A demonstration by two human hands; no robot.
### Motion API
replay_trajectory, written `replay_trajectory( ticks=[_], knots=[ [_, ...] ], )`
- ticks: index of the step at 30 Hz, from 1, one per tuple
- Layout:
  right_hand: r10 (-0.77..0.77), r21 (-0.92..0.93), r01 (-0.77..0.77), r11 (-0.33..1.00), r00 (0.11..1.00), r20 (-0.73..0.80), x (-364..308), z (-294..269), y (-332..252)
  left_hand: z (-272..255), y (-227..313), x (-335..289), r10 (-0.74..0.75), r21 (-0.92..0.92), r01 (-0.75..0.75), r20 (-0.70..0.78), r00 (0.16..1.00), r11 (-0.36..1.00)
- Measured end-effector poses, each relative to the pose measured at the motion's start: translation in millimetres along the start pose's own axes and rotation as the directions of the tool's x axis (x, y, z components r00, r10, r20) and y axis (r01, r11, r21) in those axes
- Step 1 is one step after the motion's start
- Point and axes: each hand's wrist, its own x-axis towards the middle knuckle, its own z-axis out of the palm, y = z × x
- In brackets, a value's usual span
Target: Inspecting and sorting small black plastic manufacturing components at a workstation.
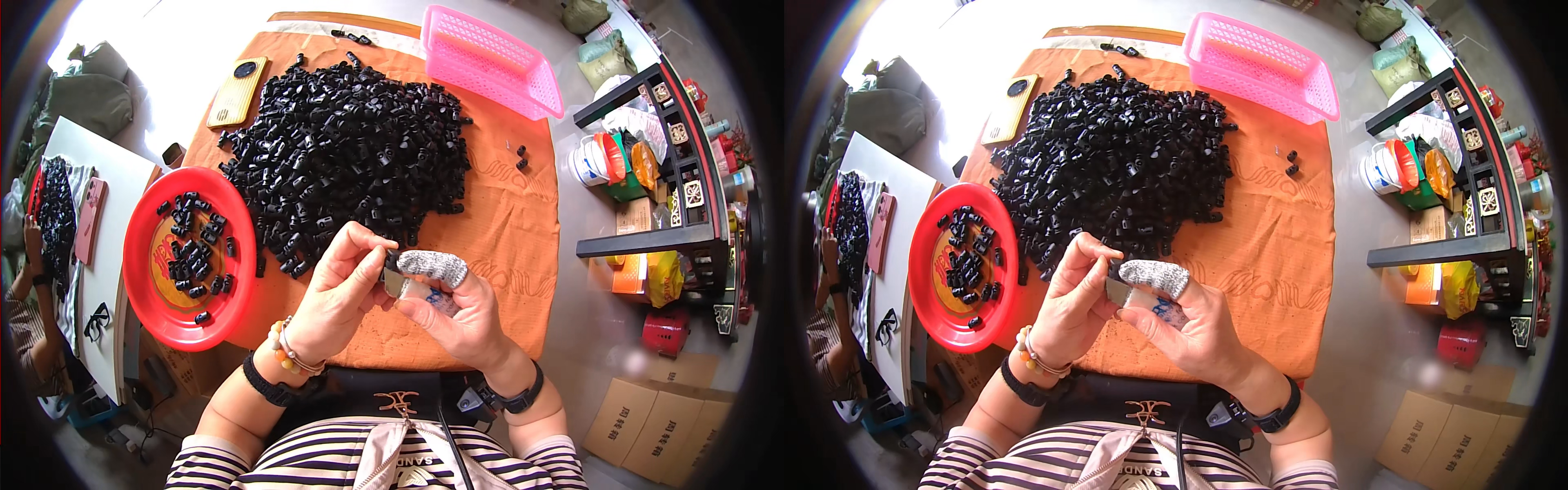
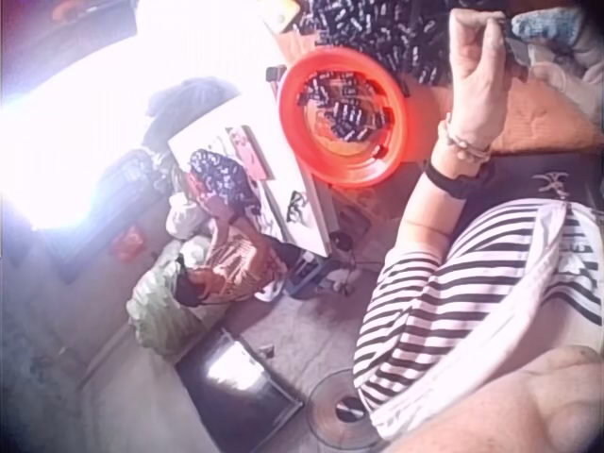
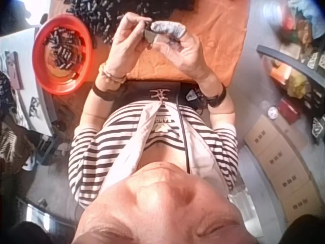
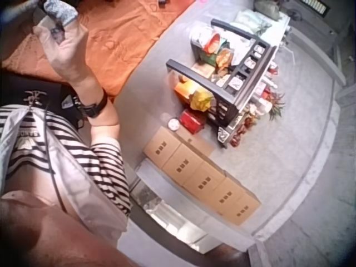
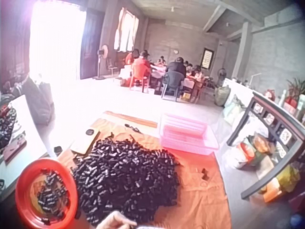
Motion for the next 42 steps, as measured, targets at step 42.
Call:
replay_trajectory(
  ticks=[42],
  knots=[
    [-0.020,-0.303,-0.067,0.951,0.961,-0.276,36.4,-40.9,21.5,-36.4,41.2,-27.3,0.112,0.003,-0.117,-0.303,0.947,0.993]
  ],
)
